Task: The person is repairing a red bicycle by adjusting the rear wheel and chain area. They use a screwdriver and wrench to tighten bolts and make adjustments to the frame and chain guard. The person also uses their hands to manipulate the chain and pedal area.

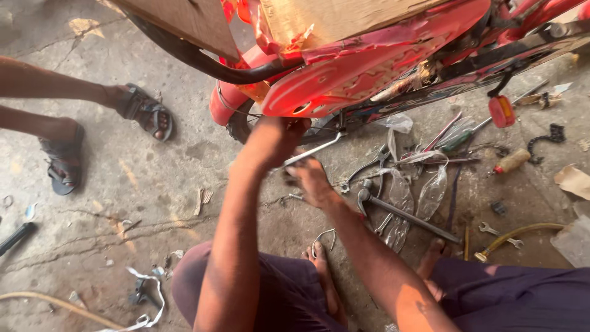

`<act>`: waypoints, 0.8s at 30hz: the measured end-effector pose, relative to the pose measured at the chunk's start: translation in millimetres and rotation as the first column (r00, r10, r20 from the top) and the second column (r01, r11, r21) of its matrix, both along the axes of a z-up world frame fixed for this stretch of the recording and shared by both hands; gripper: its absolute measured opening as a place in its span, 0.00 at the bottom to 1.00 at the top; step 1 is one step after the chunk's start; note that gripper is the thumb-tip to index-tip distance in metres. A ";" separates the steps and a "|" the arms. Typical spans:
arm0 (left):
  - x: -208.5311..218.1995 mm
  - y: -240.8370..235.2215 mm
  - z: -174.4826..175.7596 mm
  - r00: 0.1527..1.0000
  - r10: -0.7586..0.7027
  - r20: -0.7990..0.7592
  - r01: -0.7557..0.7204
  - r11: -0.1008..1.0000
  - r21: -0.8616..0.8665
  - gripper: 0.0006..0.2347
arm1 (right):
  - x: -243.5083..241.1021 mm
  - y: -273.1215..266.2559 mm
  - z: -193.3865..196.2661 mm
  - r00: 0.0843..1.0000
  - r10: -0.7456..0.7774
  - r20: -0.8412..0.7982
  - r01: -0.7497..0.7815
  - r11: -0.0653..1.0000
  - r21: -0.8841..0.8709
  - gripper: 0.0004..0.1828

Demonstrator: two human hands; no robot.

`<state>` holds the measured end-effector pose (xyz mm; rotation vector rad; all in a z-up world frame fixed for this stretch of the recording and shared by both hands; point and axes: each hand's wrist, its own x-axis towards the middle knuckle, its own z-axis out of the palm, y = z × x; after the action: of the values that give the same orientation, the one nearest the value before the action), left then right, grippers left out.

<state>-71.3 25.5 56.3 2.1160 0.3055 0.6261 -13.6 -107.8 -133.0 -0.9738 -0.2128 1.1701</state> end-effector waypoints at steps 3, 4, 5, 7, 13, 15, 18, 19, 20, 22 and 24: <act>-27.0 28.5 26.5 0.953 -0.123 -0.279 -0.011 0.901 -0.435 0.12 | -1.8 7.7 56.1 0.979 -0.192 0.072 0.176 0.966 0.188 0.29; -32.0 35.6 33.6 0.960 -0.123 -0.252 -0.001 0.897 -0.442 0.12 | 7.0 2.6 73.4 0.957 -0.254 0.140 0.223 0.953 0.206 0.28; -36.4 40.9 37.7 0.967 -0.121 -0.225 0.006 0.891 -0.453 0.12 | 19.2 -9.9 86.2 0.927 -0.311 0.208 0.265 0.938 0.223 0.26; -37.7 39.8 35.0 0.977 -0.117 -0.180 0.023 0.892 -0.452 0.11 | 45.8 -40.2 92.6 0.830 -0.443 0.338 0.358 0.889 0.286 0.18; -6.5 13.4 22.8 0.989 0.096 -0.109 -0.083 0.990 0.113 0.11 | 55.3 -39.2 26.4 0.713 -0.473 0.517 0.455 0.874 0.172 0.12; -5.4 10.8 21.2 0.962 0.185 -0.203 -0.145 0.970 0.196 0.11 | 37.8 -24.0 9.1 0.833 -0.352 0.427 0.383 0.924 0.013 0.13; -11.2 15.9 22.4 0.975 0.129 -0.179 -0.112 0.988 0.102 0.11 | 21.4 -15.7 18.8 0.901 -0.425 -0.088 0.421 0.905 -0.055 0.17; -9.8 22.5 25.6 0.986 0.109 -0.128 -0.096 0.989 0.109 0.11 | 23.2 -9.7 31.9 0.892 -0.403 -0.203 0.407 0.913 -0.023 0.16; -8.8 27.9 27.9 0.993 0.089 -0.077 -0.079 0.990 0.118 0.12 | 25.6 -7.1 46.9 0.874 -0.371 -0.314 0.395 0.919 0.011 0.15; -10.7 20.6 20.5 0.998 0.059 -0.038 -0.054 0.991 0.120 0.12 | 6.7 -17.9 69.4 0.943 -0.212 -0.255 0.216 0.976 -0.014 0.16; -11.4 18.3 20.6 0.998 0.056 -0.026 -0.051 0.986 0.161 0.11 | -21.0 -19.4 91.5 0.948 -0.103 -0.300 0.125 0.991 0.055 0.13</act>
<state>-82.7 43.8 76.8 2.2791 0.3399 0.6698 -34.6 -127.2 -41.5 -0.7248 0.0410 1.1775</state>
